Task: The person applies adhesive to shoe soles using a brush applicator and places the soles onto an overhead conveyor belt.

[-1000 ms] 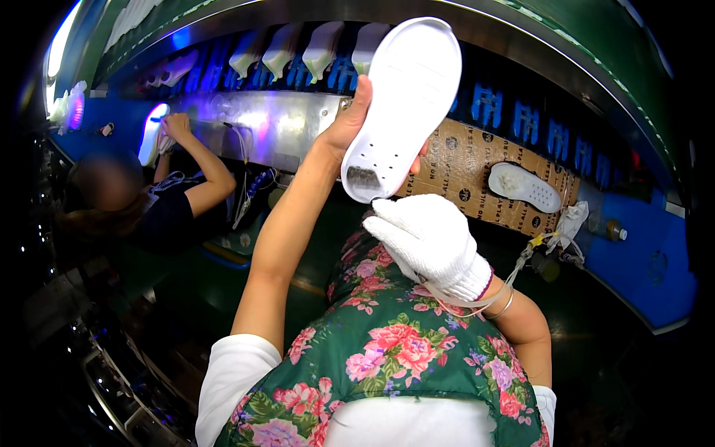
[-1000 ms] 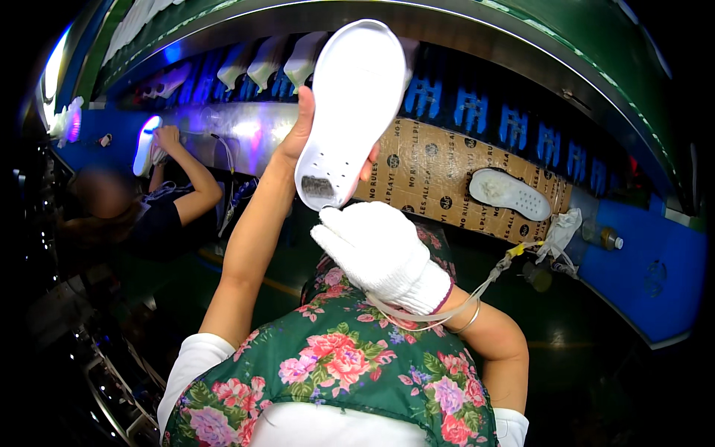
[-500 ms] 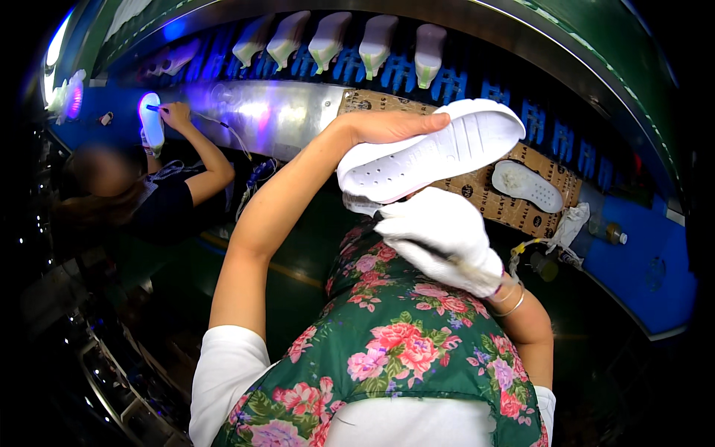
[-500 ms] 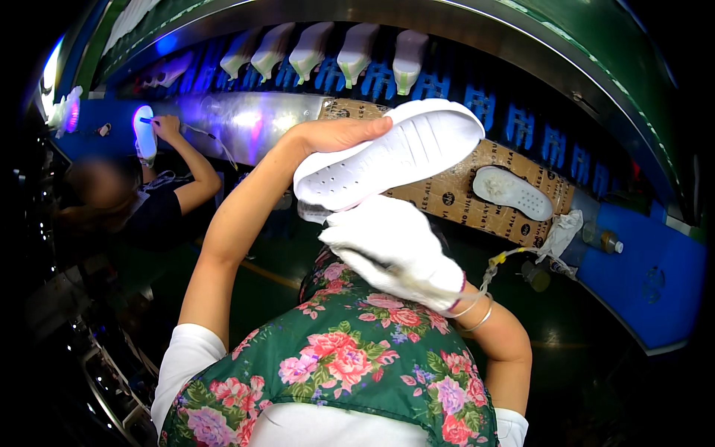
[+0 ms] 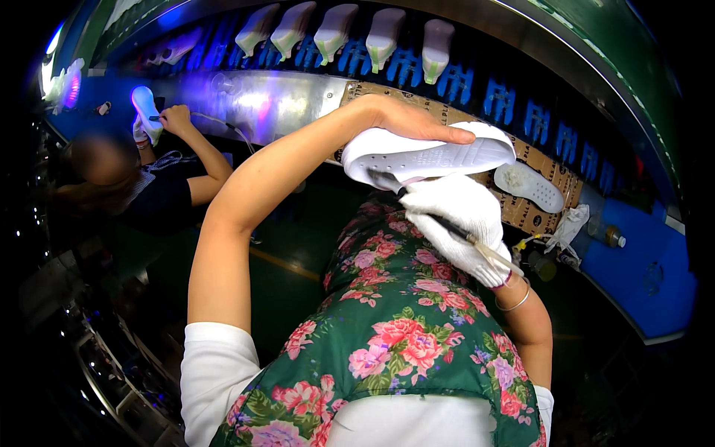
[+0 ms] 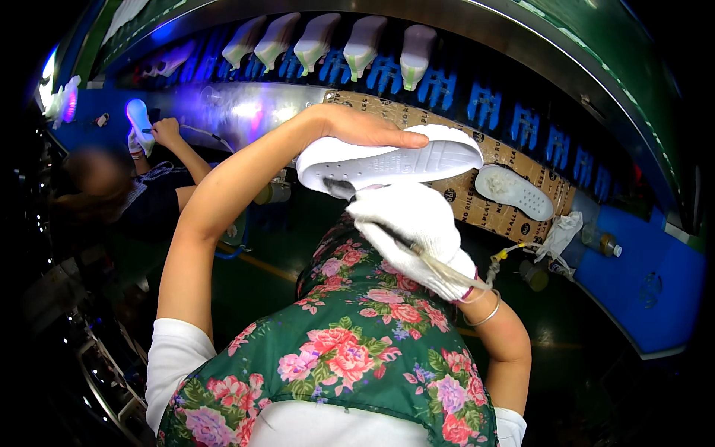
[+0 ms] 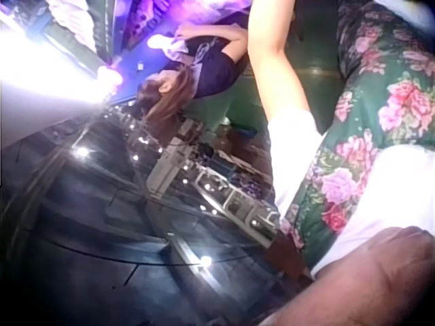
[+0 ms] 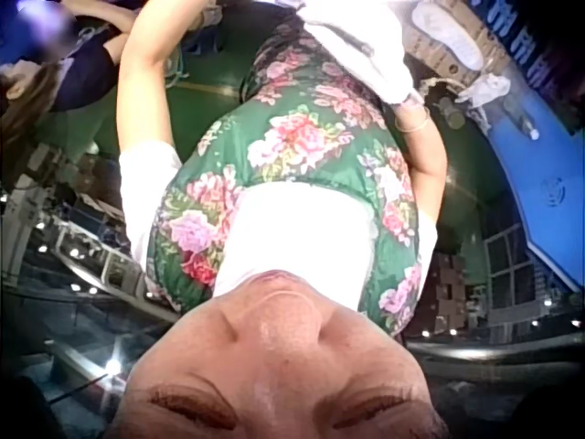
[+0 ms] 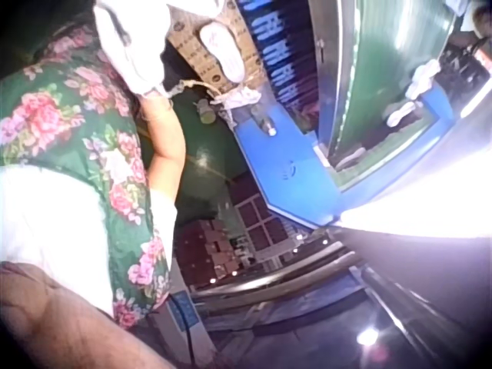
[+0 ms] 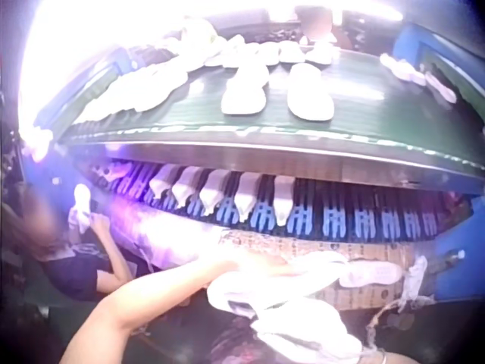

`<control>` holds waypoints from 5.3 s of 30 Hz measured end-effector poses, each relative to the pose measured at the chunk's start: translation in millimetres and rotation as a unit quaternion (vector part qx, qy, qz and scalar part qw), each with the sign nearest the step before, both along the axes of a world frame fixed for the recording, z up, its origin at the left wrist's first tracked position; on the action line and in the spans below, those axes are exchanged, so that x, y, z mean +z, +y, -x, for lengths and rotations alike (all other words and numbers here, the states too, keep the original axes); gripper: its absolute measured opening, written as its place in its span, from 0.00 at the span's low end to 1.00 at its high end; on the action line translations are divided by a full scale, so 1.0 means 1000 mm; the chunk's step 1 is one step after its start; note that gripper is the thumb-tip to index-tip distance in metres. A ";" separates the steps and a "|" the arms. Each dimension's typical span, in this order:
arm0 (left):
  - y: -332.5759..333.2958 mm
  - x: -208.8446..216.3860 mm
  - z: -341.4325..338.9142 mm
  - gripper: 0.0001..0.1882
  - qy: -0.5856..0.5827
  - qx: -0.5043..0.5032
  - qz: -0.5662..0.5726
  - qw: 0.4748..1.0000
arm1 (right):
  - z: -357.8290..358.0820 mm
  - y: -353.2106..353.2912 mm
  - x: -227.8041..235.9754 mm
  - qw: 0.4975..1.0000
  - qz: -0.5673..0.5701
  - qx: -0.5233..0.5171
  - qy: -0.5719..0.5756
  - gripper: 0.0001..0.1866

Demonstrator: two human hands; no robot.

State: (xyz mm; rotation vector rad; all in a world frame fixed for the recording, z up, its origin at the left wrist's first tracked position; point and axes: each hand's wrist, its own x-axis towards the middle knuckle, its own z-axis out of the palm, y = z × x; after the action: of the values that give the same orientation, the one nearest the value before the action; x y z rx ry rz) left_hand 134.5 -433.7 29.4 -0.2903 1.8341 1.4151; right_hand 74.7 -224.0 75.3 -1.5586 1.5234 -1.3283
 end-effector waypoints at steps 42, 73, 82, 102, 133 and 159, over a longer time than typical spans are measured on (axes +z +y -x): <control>0.077 -0.032 -0.062 0.30 0.140 0.518 -0.394 0.746 | 0.052 -0.006 0.023 0.989 -0.030 -0.144 0.013 0.07; 0.148 -0.040 -0.048 0.55 0.197 0.567 -0.642 0.476 | 0.019 -0.012 0.061 0.951 0.164 -0.198 0.171 0.18; 0.147 -0.044 -0.048 0.54 0.143 0.593 -0.615 0.499 | 0.006 -0.002 0.054 0.977 0.063 -0.204 0.019 0.15; 0.149 -0.072 -0.046 0.53 0.140 0.574 -0.670 0.449 | 0.007 -0.009 0.047 0.969 0.126 -0.193 0.090 0.17; 0.147 -0.063 -0.048 0.52 0.124 0.620 -0.507 0.586 | 0.000 -0.015 0.052 0.967 0.103 -0.210 0.104 0.15; 0.098 -0.022 -0.033 0.55 0.274 0.593 -0.524 0.547 | 0.001 -0.025 0.025 0.953 0.161 -0.248 0.059 0.12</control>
State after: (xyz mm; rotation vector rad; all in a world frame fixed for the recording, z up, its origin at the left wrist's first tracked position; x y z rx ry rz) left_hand 168.0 -335.4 7.4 -0.5021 0.5389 3.5805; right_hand 73.8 -249.1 100.0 -1.5198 1.9366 -1.8691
